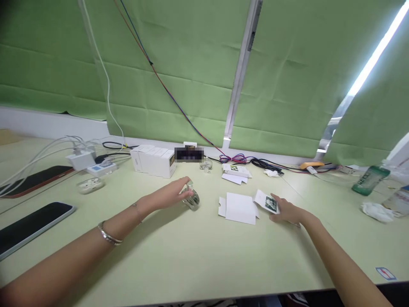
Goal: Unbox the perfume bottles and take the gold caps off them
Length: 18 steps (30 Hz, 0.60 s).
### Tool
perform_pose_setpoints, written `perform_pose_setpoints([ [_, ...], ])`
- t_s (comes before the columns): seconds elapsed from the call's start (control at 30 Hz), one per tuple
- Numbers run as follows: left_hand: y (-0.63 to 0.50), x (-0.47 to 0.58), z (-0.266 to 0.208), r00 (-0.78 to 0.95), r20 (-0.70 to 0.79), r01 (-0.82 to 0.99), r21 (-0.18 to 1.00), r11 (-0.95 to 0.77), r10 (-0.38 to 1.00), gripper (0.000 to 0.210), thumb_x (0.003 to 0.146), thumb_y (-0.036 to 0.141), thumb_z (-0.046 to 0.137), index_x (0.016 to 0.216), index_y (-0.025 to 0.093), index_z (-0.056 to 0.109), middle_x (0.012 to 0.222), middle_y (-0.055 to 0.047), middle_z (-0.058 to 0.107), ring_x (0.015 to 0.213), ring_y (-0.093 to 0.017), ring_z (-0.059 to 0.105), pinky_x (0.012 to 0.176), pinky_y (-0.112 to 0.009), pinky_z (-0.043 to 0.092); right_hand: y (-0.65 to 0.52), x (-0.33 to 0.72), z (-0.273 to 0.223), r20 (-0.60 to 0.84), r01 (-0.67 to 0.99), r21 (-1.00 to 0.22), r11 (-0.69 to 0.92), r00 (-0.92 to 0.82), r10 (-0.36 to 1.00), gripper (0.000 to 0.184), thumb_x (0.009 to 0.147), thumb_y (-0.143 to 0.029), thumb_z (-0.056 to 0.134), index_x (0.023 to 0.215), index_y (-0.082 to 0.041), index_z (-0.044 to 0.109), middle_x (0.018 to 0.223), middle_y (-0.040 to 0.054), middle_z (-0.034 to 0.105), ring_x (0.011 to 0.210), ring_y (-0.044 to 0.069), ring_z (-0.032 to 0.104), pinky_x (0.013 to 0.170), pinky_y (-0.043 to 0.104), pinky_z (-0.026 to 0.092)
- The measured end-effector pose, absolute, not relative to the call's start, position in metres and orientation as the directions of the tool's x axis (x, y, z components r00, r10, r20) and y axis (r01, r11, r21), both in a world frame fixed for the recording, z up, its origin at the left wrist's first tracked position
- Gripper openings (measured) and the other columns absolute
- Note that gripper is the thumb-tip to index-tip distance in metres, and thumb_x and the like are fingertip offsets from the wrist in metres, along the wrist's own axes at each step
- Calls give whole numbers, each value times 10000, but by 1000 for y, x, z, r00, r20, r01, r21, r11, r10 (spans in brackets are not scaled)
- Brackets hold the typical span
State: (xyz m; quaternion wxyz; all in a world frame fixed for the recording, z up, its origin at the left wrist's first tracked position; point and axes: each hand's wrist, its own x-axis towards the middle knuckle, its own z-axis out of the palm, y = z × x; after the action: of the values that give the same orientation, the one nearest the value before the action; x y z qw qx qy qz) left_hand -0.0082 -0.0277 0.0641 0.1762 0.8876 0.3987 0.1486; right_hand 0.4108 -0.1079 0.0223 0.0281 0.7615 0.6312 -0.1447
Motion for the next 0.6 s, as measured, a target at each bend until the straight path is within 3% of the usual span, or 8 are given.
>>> perform_pose_setpoints([
  [0.1, -24, -9, 58, 637, 37, 659, 491, -569, 770, 323, 862, 504, 284, 921, 205, 392, 806, -35, 583, 673, -187, 548, 561, -268, 367, -115, 420, 27, -125, 951, -235, -202, 177, 976, 792, 712, -455, 491, 1382, -148, 203, 1213, 158, 522, 1086, 297, 520, 888, 385, 424],
  [0.17, -24, -9, 56, 629, 34, 663, 497, -559, 776, 337, 858, 525, 278, 901, 207, 380, 786, -35, 584, 662, -188, 547, 545, -266, 354, -115, 409, 41, 32, 951, -266, -155, 170, 985, 722, 767, -458, 424, 1383, -167, 187, 1195, 141, 534, 1081, 276, 521, 885, 366, 424],
  [0.23, -24, -9, 55, 626, 37, 662, 504, -555, 779, 341, 856, 531, 277, 897, 207, 376, 787, -37, 588, 668, -189, 548, 540, -263, 349, -110, 391, 57, 87, 967, -247, -68, 92, 992, 684, 790, -475, 408, 1387, -236, 177, 1247, 108, 499, 1134, 267, 480, 899, 362, 410],
  [0.3, -25, -9, 56, 622, 39, 662, 508, -551, 782, 339, 856, 527, 276, 900, 205, 373, 788, -39, 589, 668, -186, 545, 537, -261, 346, -102, 374, 65, -22, 982, -178, -66, 63, 998, 716, 745, -480, 491, 1376, -281, 217, 1299, 96, 453, 1155, 288, 458, 896, 380, 402],
  [0.43, -28, -9, 59, 621, 54, 661, 500, -560, 782, 320, 861, 505, 272, 878, 199, 366, 766, -36, 574, 650, -176, 531, 526, -258, 338, -88, 362, 54, -233, 964, -100, -247, 219, 948, 774, 696, -367, 563, 1380, -231, 227, 1219, 124, 524, 1057, 284, 532, 809, 367, 432],
  [0.6, -28, -10, 57, 630, 51, 657, 498, -567, 775, 306, 862, 500, 277, 855, 204, 354, 734, -21, 558, 627, -167, 520, 513, -254, 335, -91, 364, 21, -219, 977, -3, -213, 207, 953, 554, 752, -280, 508, 1284, -187, 384, 1162, 121, 565, 1014, 234, 565, 768, 305, 436],
])
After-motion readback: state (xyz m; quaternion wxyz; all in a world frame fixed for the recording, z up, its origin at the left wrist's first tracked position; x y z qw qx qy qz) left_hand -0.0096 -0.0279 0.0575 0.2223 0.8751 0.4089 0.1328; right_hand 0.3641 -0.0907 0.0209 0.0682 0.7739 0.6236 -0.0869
